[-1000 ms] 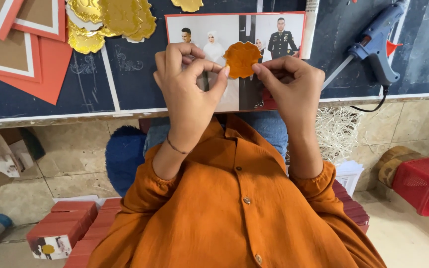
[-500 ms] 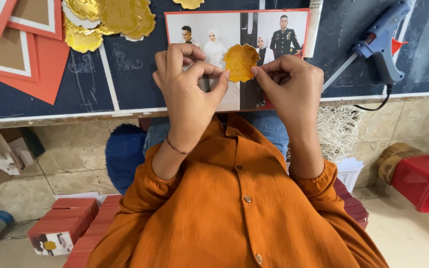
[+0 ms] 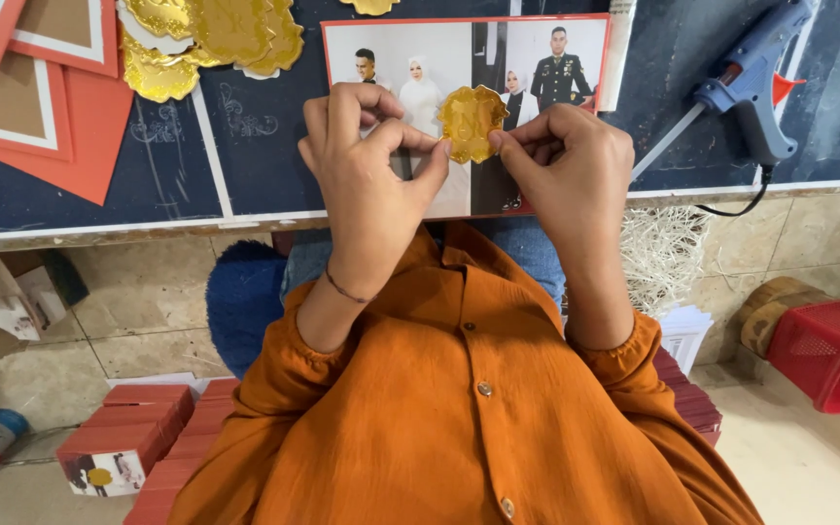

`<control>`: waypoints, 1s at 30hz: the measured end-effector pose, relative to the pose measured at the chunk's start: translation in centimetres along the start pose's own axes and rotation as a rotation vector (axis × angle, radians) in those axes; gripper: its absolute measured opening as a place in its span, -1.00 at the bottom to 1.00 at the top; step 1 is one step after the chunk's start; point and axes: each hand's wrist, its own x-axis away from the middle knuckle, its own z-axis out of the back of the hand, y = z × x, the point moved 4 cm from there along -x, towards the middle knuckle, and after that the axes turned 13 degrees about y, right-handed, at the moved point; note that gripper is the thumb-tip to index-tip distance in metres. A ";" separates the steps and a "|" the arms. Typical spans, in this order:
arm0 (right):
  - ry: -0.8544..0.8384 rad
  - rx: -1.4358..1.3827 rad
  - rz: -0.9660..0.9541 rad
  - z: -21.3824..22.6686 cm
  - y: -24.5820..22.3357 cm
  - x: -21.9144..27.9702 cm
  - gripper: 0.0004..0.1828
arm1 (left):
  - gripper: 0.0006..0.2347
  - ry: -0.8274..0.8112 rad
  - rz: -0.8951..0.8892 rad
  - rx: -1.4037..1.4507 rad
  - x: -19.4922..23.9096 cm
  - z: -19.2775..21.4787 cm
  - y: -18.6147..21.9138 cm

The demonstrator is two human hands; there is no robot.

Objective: Applying decorative gold paper cutouts to printed invitation cards using a hot glue gun.

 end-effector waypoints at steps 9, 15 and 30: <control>-0.015 0.017 -0.003 -0.1 -0.3 -0.2 -0.73 | -0.71 -0.023 -0.007 -0.052 -0.3 0.1 0.3; -0.032 0.061 0.023 -0.3 0.0 -0.2 -0.73 | -0.71 -0.034 -0.024 -0.102 -0.6 0.0 0.5; -0.062 0.283 0.424 0.8 -2.3 0.9 -0.62 | -0.47 -0.026 -0.217 -0.248 -4.9 1.3 2.2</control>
